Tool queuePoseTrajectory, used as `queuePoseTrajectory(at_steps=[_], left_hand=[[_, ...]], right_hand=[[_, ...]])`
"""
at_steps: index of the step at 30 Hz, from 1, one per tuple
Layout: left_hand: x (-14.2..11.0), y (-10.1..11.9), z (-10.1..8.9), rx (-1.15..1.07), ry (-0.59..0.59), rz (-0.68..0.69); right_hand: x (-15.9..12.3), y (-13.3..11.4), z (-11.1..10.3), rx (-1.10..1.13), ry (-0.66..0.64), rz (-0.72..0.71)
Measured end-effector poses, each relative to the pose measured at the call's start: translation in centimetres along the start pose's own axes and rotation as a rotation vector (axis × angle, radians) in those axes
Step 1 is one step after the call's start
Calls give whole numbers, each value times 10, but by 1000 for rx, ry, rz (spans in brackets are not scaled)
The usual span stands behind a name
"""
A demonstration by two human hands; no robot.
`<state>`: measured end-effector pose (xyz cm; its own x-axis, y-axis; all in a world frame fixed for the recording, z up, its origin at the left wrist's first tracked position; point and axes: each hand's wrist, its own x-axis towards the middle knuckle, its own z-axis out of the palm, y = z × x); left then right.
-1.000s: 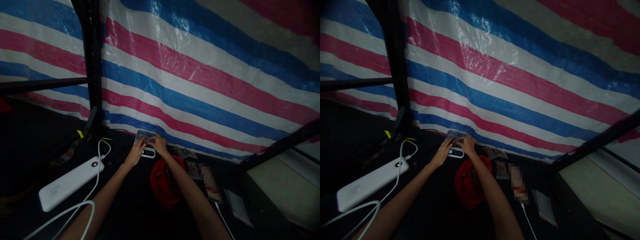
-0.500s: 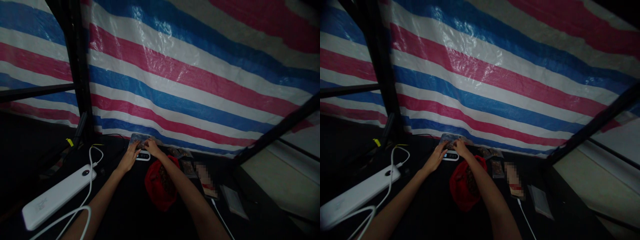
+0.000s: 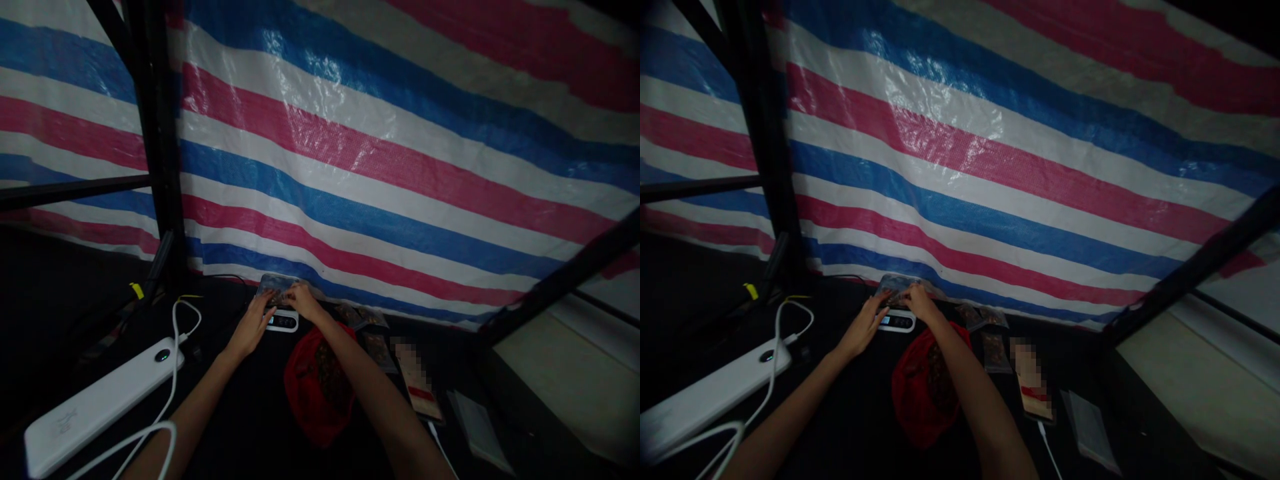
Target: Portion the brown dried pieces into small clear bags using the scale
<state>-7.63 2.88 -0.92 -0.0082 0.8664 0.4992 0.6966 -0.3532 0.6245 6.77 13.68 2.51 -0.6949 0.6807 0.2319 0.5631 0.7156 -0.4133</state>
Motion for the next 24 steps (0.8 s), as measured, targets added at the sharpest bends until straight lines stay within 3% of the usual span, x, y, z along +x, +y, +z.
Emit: queuePoseTrajectory(at_steps=[9, 24], left_hand=[[1, -2, 0, 99, -26, 34], [2, 3, -8, 157, -17, -6]], right_hand=[[-4, 5, -3, -19, -32, 13], [-16, 1, -7, -62, -98, -115]])
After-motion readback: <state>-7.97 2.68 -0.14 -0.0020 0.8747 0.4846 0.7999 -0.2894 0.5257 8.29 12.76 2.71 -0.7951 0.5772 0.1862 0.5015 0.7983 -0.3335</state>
